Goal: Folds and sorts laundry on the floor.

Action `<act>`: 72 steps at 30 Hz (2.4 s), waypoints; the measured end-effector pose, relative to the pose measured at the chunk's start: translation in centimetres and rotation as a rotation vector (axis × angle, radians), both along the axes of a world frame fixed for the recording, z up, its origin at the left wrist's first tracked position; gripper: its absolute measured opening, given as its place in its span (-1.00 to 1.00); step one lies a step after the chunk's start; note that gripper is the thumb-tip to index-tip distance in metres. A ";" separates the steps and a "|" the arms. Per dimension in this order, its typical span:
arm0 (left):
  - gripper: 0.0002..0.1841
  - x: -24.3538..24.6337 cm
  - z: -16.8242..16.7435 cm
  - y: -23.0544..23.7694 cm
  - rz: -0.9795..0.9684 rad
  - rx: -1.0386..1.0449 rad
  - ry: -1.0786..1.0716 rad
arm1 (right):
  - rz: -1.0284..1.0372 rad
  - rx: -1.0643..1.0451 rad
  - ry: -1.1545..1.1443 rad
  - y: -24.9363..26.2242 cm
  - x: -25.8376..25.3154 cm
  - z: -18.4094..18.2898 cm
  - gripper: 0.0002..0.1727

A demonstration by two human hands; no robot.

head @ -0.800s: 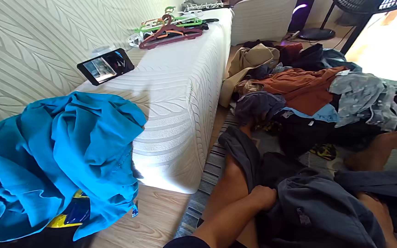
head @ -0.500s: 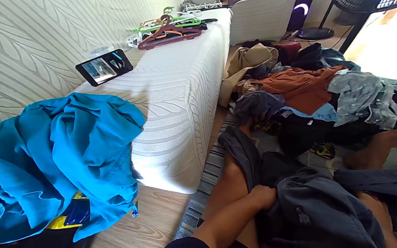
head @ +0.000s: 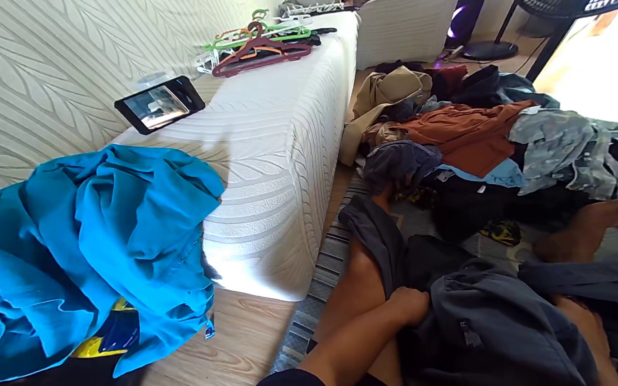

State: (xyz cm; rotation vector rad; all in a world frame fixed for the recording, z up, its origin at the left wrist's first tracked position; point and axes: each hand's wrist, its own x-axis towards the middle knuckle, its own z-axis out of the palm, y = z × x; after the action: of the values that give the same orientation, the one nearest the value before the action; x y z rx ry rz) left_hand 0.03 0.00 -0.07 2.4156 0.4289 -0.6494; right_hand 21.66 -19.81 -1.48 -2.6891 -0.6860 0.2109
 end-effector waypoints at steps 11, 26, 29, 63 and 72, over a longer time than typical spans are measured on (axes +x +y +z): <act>-0.47 -0.1 -1.0 -0.6 0.272 -0.112 -0.240 | 0.028 0.023 -0.083 -0.6 1.5 -2.4 -0.53; -0.57 -0.5 -0.6 -0.2 0.150 -0.171 -0.117 | 0.002 -0.050 0.013 -0.3 1.2 -1.9 -0.66; -0.57 -0.4 -0.8 -0.1 0.143 -0.174 -0.119 | 0.017 -0.036 -0.017 -0.5 1.5 -2.5 -0.66; -0.60 -0.1 1.0 -0.5 0.039 -0.064 0.129 | -0.030 -0.015 0.023 0.1 -0.7 0.6 -0.63; -0.69 0.5 2.0 -0.5 -0.105 -0.005 0.253 | 0.005 0.013 0.000 -0.3 -0.5 0.2 -0.64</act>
State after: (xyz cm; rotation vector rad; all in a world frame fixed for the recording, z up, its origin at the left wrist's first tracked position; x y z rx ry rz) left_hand 0.58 -0.49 1.95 2.3719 0.4036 -1.0074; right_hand 21.13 -20.13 -1.27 -2.6749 -0.6918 0.2069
